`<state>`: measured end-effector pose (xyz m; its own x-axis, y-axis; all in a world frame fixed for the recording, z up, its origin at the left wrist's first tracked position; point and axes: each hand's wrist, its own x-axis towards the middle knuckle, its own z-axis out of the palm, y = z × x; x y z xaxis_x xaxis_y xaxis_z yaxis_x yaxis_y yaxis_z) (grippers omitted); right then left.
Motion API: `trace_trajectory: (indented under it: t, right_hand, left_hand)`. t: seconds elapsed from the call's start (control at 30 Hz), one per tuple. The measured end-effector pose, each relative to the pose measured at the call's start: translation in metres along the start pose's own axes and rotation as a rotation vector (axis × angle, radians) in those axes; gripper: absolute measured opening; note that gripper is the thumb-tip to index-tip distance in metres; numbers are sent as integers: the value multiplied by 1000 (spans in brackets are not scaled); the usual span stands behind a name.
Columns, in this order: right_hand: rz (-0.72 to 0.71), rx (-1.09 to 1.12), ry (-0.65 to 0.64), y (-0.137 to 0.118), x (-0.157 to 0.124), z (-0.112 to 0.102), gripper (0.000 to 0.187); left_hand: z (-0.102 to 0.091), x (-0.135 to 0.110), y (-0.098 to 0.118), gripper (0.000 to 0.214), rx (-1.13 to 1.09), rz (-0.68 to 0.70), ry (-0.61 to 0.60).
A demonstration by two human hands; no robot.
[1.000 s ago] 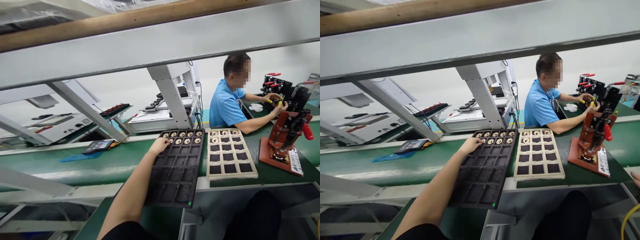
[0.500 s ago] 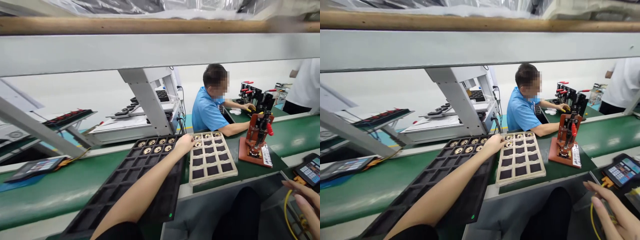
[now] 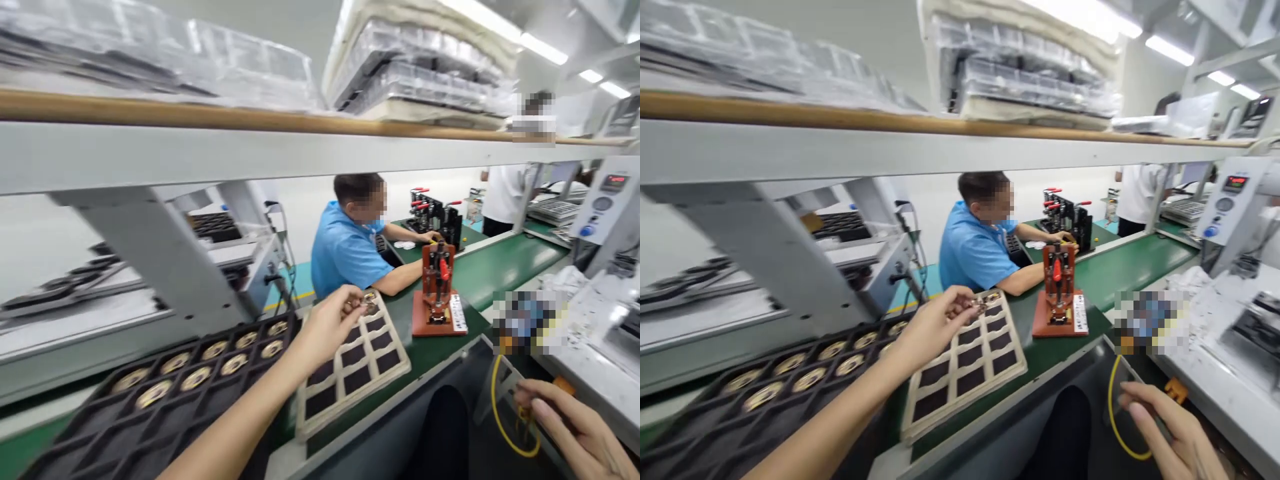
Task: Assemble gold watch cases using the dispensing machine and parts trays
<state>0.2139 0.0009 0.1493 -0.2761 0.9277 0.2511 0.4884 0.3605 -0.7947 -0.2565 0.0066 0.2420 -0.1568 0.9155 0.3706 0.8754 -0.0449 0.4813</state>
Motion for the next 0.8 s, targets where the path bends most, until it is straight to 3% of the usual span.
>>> trace_trajectory:
  t: [0.13,0.2,0.23,0.3,0.37,0.47,0.63,0.8]
  right_hand:
    - [-24,115,96,-50,13,-1,46]
    - [-61,222,138,-67,20,-7,30]
    - [-75,267,123,-72,22,-11,32]
    - [-91,312,90,-76,22,-24,60]
    - [-82,304,98,-75,16,-37,59]
    - [-38,300,170,-70,1,-55,38]
    - [55,255,299,-50,-26,-82,33]
    - [149,-55,628,-17,-72,-134,35]
  left_hand:
    - [47,2,107,10,-311,575,-46]
    - [76,3,149,15,-419,849,-37]
    - [89,4,166,15,-453,973,-19]
    - [112,8,193,15,-467,1189,21]
    - [129,12,212,18,-459,1332,47]
    - [145,15,238,21,-483,1433,53]
    - [172,9,280,23,-508,1498,-37]
    - [189,37,341,57,-474,1306,-129]
